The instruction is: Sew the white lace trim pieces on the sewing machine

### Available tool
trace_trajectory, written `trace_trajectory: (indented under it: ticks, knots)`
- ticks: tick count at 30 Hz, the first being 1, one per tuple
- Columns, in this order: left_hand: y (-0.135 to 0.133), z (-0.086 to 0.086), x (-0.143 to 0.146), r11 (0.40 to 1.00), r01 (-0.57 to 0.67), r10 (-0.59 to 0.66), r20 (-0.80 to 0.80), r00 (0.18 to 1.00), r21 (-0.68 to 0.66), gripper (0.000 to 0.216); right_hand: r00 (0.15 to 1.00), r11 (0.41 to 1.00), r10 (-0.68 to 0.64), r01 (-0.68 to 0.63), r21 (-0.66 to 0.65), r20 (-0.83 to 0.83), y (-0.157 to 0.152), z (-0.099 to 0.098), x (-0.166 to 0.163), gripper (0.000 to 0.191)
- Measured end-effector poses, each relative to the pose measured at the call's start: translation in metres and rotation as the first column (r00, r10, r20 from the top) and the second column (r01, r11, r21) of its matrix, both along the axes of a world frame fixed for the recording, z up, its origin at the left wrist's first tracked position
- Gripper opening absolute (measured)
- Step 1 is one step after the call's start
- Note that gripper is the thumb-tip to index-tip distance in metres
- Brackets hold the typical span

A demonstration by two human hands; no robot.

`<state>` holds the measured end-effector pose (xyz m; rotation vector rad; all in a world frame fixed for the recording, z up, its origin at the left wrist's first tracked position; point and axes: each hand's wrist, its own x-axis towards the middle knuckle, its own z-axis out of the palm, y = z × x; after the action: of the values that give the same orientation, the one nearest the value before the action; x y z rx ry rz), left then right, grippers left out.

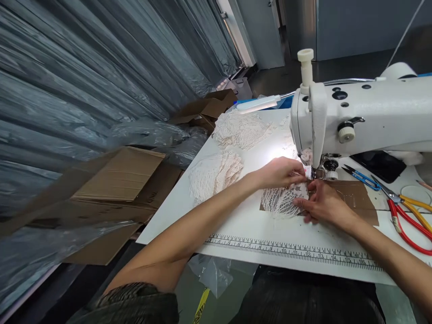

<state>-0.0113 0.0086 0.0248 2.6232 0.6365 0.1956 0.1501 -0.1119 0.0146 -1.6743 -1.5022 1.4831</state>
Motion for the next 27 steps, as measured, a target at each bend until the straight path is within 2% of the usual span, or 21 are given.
trace_trajectory:
  ticks: [1, 3, 5, 7, 9, 10, 12, 13, 17, 20, 22, 24, 27]
  knots:
    - [0.001, -0.006, 0.001, 0.982, -0.030, 0.030, 0.005, 1.000, 0.189, 0.022, 0.990, 0.997, 0.004, -0.015, 0.073, 0.144, 0.001, 0.000, 0.006, 0.048]
    - [-0.003, -0.016, -0.003, 0.888, -0.067, 0.025, 0.097, 0.995, 0.455, 0.031, 0.911, 0.964, -0.040, -0.073, 0.254, 0.411, 0.001, 0.000, 0.022, 0.041]
    - [-0.013, -0.022, -0.014, 0.829, -0.054, -0.085, 0.221, 0.972, 0.556, 0.037, 0.833, 0.932, -0.075, -0.137, 0.337, 0.547, 0.000, -0.001, 0.037, 0.038]
    - [-0.028, -0.023, -0.028, 0.838, 0.071, -0.257, 0.277, 0.926, 0.541, 0.039, 0.819, 0.882, -0.073, -0.214, 0.420, 0.570, -0.004, -0.001, 0.045, 0.037]
    - [-0.042, -0.024, -0.037, 0.840, 0.189, -0.352, 0.244, 0.904, 0.509, 0.035, 0.839, 0.770, -0.068, -0.300, 0.564, 0.540, -0.009, -0.003, 0.045, 0.032]
    - [-0.047, -0.025, -0.039, 0.824, 0.191, -0.359, 0.231, 0.904, 0.533, 0.025, 0.845, 0.706, -0.054, -0.344, 0.619, 0.531, -0.012, -0.004, 0.042, 0.029]
    - [-0.050, -0.029, -0.037, 0.809, 0.159, -0.344, 0.235, 0.909, 0.566, 0.016, 0.841, 0.598, 0.001, -0.434, 0.673, 0.541, -0.017, -0.007, 0.035, 0.027]
    - [-0.050, -0.031, -0.034, 0.819, 0.128, -0.318, 0.256, 0.913, 0.559, 0.018, 0.828, 0.561, 0.022, -0.474, 0.679, 0.560, -0.019, -0.009, 0.032, 0.027]
    - [-0.041, -0.036, -0.022, 0.940, -0.016, -0.129, 0.400, 0.907, 0.340, 0.022, 0.792, 0.464, -0.008, -0.538, 0.704, 0.610, -0.025, -0.017, 0.028, 0.028]
    - [-0.038, -0.034, -0.019, 0.972, -0.092, -0.019, 0.460, 0.888, 0.218, 0.021, 0.796, 0.457, -0.038, -0.524, 0.719, 0.604, -0.027, -0.020, 0.027, 0.031]
    - [-0.039, -0.033, -0.021, 0.977, -0.090, -0.010, 0.461, 0.887, 0.195, 0.020, 0.779, 0.467, -0.055, -0.532, 0.706, 0.624, -0.027, -0.021, 0.025, 0.033]
    - [-0.042, -0.033, -0.023, 0.971, -0.042, -0.063, 0.422, 0.905, 0.235, 0.019, 0.759, 0.484, -0.068, -0.542, 0.687, 0.647, -0.026, -0.021, 0.023, 0.033]
    - [-0.045, -0.035, -0.025, 0.916, 0.046, -0.176, 0.297, 0.939, 0.400, 0.017, 0.767, 0.490, -0.066, -0.533, 0.690, 0.638, -0.026, -0.023, 0.021, 0.030]
